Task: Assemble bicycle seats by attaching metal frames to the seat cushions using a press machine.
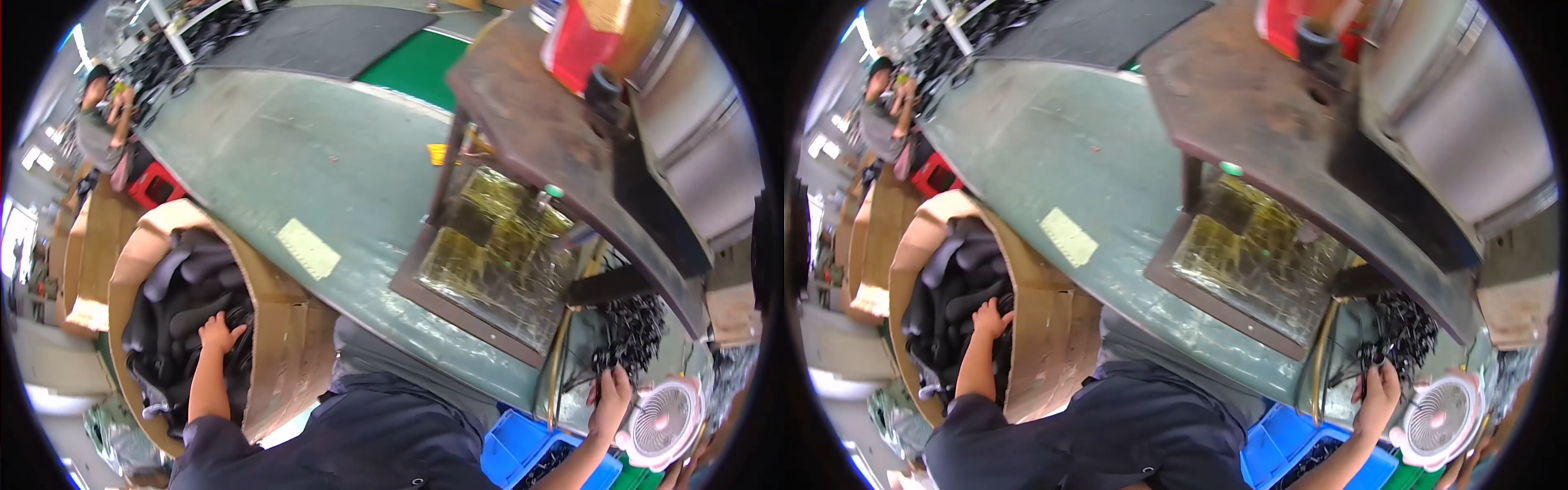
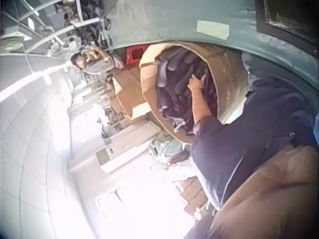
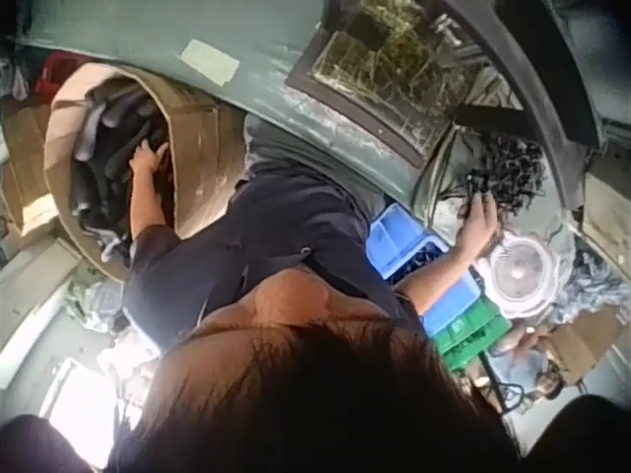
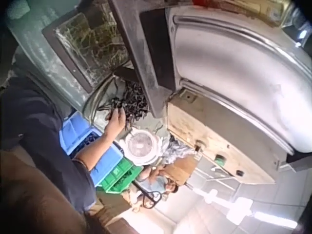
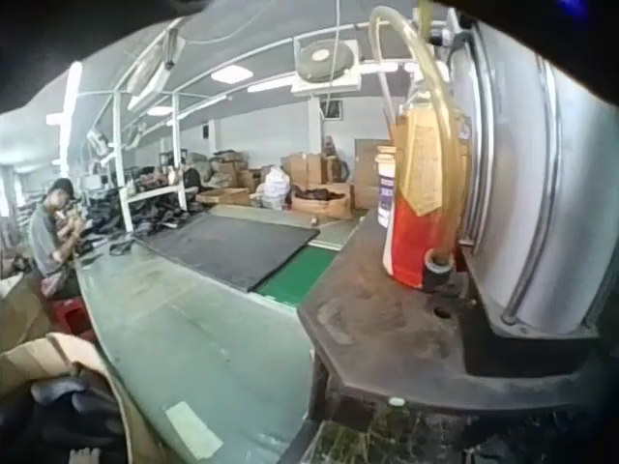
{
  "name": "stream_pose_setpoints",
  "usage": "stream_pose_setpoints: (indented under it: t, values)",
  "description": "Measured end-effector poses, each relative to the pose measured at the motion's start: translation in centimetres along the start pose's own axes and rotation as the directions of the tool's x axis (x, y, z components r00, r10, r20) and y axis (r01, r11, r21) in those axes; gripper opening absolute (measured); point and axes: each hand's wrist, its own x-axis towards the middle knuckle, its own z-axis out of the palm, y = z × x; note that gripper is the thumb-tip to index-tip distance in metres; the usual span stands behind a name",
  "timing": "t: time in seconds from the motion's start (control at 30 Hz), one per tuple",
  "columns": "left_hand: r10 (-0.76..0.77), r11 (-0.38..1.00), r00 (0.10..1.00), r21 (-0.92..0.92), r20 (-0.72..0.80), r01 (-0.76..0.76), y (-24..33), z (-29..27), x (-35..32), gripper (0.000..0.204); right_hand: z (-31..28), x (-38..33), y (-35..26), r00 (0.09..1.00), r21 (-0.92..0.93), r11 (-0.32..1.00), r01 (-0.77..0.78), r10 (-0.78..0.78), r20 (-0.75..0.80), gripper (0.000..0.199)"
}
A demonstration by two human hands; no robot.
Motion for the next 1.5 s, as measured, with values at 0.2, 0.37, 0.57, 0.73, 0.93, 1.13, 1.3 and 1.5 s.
stream_pose_setpoints:
  t: [0.2,0.37,0.57,0.73,0.93,1.13,1.3,1.5]
  values:
    - [0.213,0.975,0.977,0.069,0.019,-0.213,-0.7,-1.6,0.6,0.1,-0.8,0.3,6.6,0.998,-0.093,0.994,0.061,-0.06,0.015,0.037]
    - [0.342,0.94,0.916,0.091,-0.211,-0.33,-1.9,-3.4,-1.4,0.079,3.1,-2.4,2.9,0.979,-0.363,0.91,0.201,-0.175,0.104,0.071]
    - [-0.335,0.787,0.696,-0.595,-0.635,-0.164,-5.0,-6.3,-2.7,0.044,6.3,-1.8,1.8,0.893,-0.797,0.471,0.377,-0.412,0.18,0.082]
    - [-0.672,0.306,0.418,-0.743,-0.611,-0.595,-0.6,-19.8,-3.0,0.045,6.6,-1.6,1.0,0.917,-0.696,0.643,0.32,-0.395,0.057,0.058]
    - [0.529,0.061,0.023,0.011,-0.849,-0.998,19.3,-35.5,-11.8,0.066,2.7,-1.4,2.3,0.873,-0.35,0.835,0.424,-0.48,-0.087,0.052]
    - [0.928,-0.337,-0.299,-0.162,-0.221,-0.927,43.2,-32.0,-20.2,0.048,7.3,-6.0,-2.5,0.827,-0.112,0.822,0.559,-0.562,0.005,0.058]
    - [0.924,-0.311,-0.354,0.251,-0.148,-0.917,47.0,-28.7,-21.2,0.038,8.4,-6.3,-2.6,0.577,-0.277,0.52,0.808,-0.793,0.196,0.072]
    - [0.847,-0.26,-0.142,-0.165,-0.512,-0.951,42.0,-25.5,-13.3,0.042,10.5,-7.1,-1.9,0.54,-0.268,0.471,0.841,-0.767,0.347,0.078]
